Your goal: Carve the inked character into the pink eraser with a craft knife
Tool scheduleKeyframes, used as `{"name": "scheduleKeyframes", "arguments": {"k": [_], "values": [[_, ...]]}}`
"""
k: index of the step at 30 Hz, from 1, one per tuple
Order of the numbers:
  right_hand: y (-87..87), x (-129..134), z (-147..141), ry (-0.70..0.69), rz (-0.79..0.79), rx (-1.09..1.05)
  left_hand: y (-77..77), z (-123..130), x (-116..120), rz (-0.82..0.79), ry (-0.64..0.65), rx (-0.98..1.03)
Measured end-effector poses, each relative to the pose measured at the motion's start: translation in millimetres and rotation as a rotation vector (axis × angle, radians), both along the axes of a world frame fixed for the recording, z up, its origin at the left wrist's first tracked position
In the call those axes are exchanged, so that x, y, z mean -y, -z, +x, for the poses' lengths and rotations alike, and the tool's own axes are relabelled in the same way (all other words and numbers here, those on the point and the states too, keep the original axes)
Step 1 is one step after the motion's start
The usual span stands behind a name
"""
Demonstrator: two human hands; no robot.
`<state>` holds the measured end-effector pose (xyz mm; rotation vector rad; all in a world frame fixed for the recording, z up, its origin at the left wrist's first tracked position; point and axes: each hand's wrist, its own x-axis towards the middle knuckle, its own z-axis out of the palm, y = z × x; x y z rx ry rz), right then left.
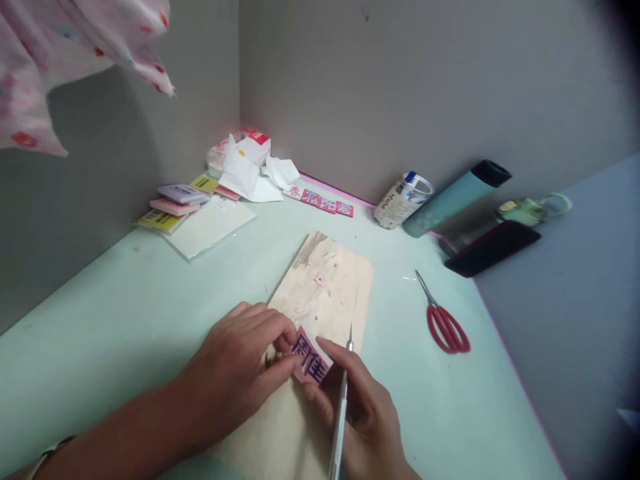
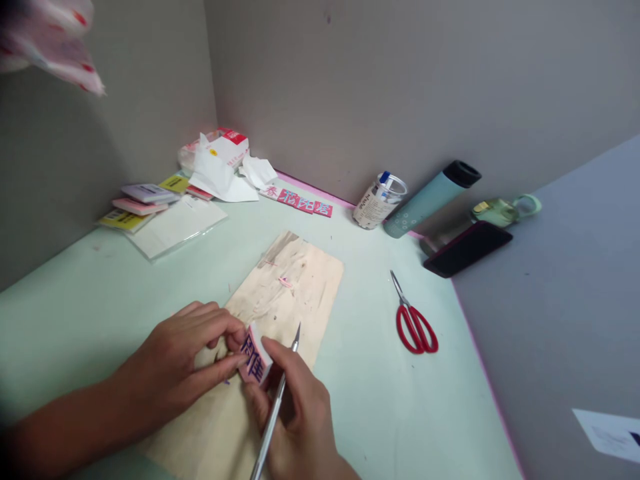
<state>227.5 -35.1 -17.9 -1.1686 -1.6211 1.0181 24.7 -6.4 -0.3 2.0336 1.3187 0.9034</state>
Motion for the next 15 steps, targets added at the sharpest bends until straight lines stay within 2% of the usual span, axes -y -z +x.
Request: {"name": "scheduleKeyframes", "arguments": {"k": [4,10,15], "values": [[-1.0,0.1,-1.0,-0.028,0.071,0.005,-1.5,2.6,0.3,0.016,-0.014,-0.021],[-5.4,1.2,-4.3,-0.001,-0.026,-0.017,0.9,4.4,-1.1,0.092,-0.038,-0.010],[-2.5,-0.1,-1.1,0.043,-0.064,-0.012,1.4,2.8,0.3,0.051,-0.031,0.009]]}}
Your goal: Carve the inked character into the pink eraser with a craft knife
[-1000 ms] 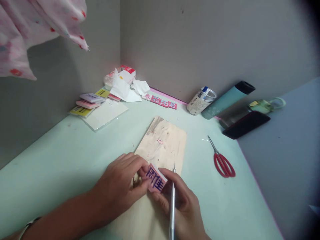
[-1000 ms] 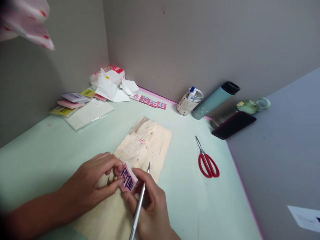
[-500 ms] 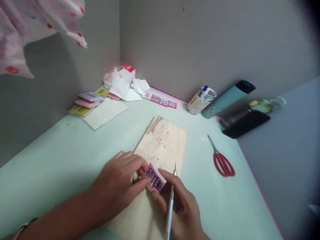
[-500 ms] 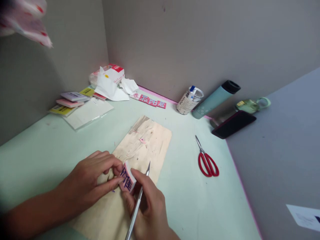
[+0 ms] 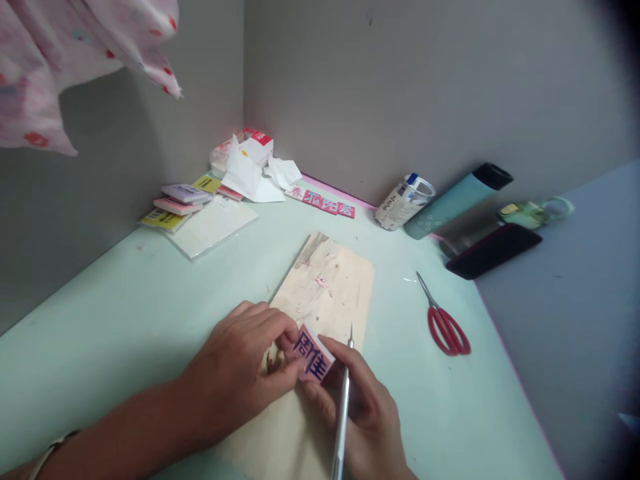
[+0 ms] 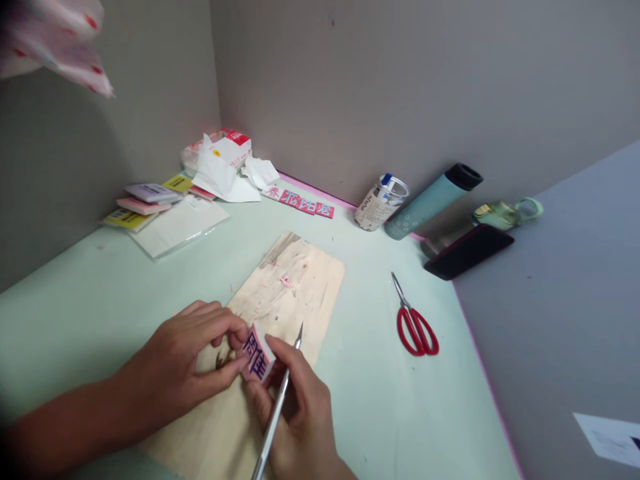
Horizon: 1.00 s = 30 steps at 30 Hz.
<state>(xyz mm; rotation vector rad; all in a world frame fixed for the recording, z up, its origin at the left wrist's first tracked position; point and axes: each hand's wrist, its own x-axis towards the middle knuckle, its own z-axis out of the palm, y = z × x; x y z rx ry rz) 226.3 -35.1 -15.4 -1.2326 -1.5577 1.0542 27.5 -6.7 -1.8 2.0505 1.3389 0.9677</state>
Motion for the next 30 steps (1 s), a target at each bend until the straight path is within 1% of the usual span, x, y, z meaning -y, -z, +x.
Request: {"name": "scheduleKeyframes", "arguments": {"k": [7,17,25,30], "values": [[-1.3,0.0,0.3,0.020,-0.099,-0.023,0.9,-3.6,-2.8,-0.057,0.021,0.009],[-2.2,0.6,0.4,0.016,-0.078,-0.029,0.1,-3.6,-3.9,-0.022,0.042,0.044],[1.8,-0.8,2.0,-0.056,0.090,0.010,-3.3,-5.8,-6.2,0.030,0.054,0.002],[3.3,-0.9,1.9,-0.087,0.219,0.057,-4.3,-4.3,-4.3,0.022,0.047,0.000]]}}
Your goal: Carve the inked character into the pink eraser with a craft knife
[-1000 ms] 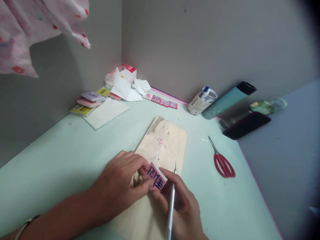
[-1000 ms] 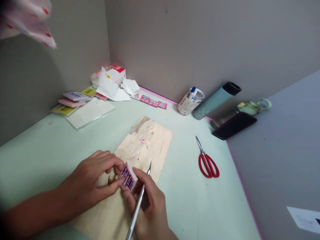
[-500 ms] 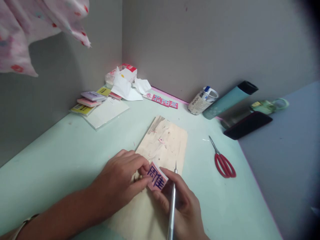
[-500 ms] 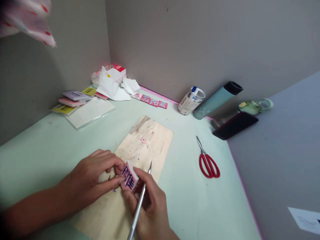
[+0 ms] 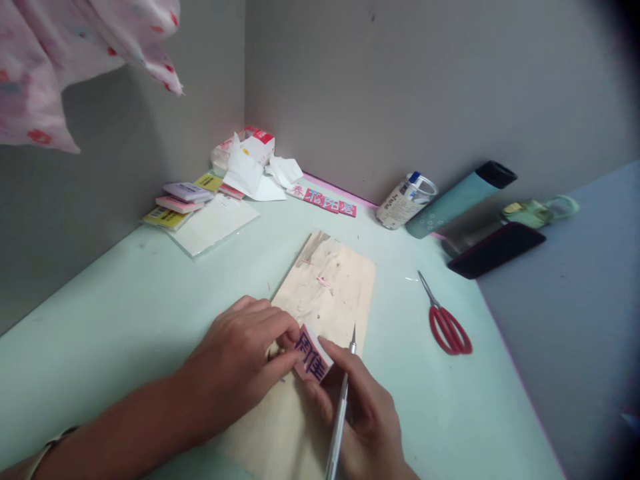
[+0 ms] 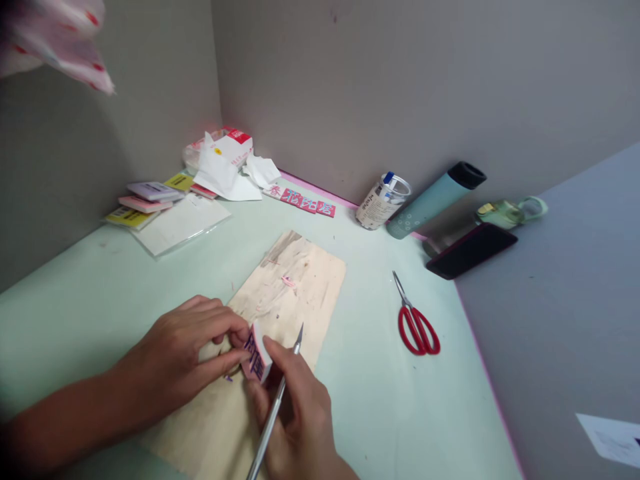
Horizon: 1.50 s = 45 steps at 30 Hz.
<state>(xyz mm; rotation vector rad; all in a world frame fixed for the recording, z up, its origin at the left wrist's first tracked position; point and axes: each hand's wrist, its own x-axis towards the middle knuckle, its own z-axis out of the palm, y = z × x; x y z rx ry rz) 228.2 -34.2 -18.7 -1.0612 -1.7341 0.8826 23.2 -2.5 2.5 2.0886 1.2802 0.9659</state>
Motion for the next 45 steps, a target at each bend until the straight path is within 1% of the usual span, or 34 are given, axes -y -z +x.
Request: {"name": "scheduleKeyframes", "arguments": {"k": [3,10,14,18,21,23,25,33,38,42,45], "values": [[-2.2,1,-2,0.000,0.076,0.029,-0.4,2,2,-0.010,-0.015,0.022],[-12.4,3,-3,-0.005,0.056,0.115,0.3,9,5,0.040,-0.067,-0.011],[-11.4,0,-1,0.011,-0.035,0.100,0.4,10,5,0.062,-0.092,-0.034],[-13.1,-3,-1,0.044,-0.123,0.048,-3.6,12,5,0.171,-0.090,-0.084],[-16.5,-2,-4,0.074,-0.147,0.042,-6.7,13,5,0.238,-0.061,-0.118],[-18.1,-2,-5,0.083,-0.149,0.046,-7.5,14,5,0.264,-0.064,-0.132],[-18.2,-1,-5,0.081,-0.137,0.057,-7.3,15,5,0.278,-0.073,-0.140],[-11.6,3,-6,0.070,-0.004,0.114,-7.1,16,7,0.286,-0.082,-0.152],[-10.8,3,-8,0.089,0.009,0.108,-7.3,18,7,0.321,-0.077,-0.160],[-11.8,3,-8,0.082,0.037,0.144,-6.5,19,7,0.359,-0.087,-0.166],[-12.1,3,-8,0.083,0.032,0.151,-5.5,20,7,0.337,-0.114,-0.144]]}}
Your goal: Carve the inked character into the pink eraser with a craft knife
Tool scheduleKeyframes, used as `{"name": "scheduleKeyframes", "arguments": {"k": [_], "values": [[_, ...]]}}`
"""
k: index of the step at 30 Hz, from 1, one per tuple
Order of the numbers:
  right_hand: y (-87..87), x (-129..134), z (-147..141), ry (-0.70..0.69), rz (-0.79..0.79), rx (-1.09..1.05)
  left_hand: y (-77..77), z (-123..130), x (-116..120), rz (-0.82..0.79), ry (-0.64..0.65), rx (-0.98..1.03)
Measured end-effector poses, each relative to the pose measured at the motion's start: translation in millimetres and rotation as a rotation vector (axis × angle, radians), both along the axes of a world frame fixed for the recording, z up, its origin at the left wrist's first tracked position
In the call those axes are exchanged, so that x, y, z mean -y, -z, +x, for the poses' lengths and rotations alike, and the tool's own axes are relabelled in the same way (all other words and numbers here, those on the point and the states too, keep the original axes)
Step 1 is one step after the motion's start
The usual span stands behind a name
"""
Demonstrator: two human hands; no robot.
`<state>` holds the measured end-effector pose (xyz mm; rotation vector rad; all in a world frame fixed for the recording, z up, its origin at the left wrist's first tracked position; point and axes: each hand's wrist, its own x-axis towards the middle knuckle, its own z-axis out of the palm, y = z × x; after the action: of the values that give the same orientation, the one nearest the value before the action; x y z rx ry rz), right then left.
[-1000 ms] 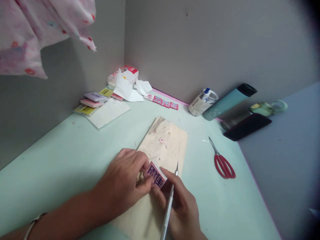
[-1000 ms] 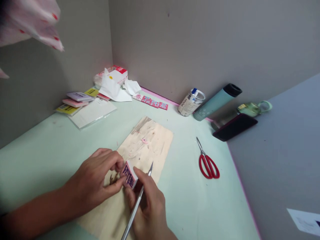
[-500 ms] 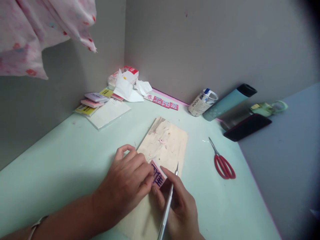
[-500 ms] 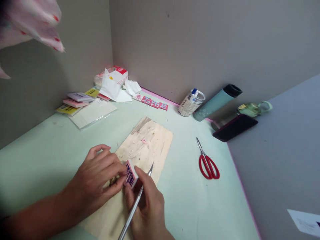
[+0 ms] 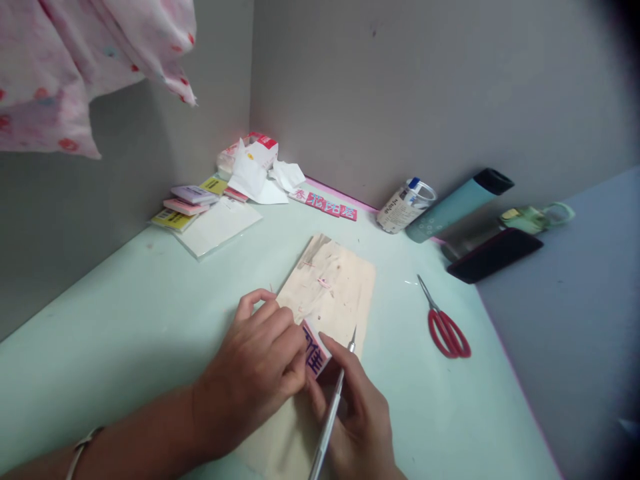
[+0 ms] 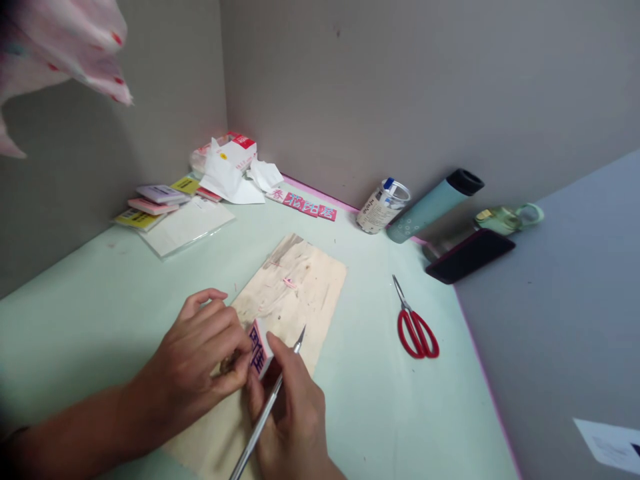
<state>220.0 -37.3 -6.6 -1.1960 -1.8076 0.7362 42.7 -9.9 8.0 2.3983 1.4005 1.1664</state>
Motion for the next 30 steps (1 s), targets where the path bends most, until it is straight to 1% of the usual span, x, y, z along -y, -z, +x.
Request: {"name": "scheduleKeyframes", "arguments": {"k": [4,7,13,16,19,25,27,30], "values": [[-0.9,-1,2,-0.021,-0.052,-0.033,0.9,-2,-3,-0.055,0.016,0.086],[-3.2,-4,3,-0.032,-0.125,-0.051,1.5,-4,-6,-0.083,0.031,0.140],[-1.5,-8,-1,0.057,-0.314,-0.208,3.0,-9,-10,-0.163,0.087,0.251],[1.3,-10,0,0.068,-0.401,-0.259,3.8,-10,-11,-0.247,0.101,0.308],[1.5,-11,1,0.074,-0.427,-0.262,4.0,-11,-11,-0.331,0.084,0.350],[0.3,-11,1,0.091,-0.429,-0.238,-1.0,-14,-12,-0.398,0.098,0.342],[-2.7,-12,0,0.101,-0.450,-0.260,-3.3,-16,-12,-0.456,0.101,0.370],[-11.8,-16,0,0.082,-0.519,-0.295,-5.3,-17,-14,-0.531,0.101,0.416]]}}
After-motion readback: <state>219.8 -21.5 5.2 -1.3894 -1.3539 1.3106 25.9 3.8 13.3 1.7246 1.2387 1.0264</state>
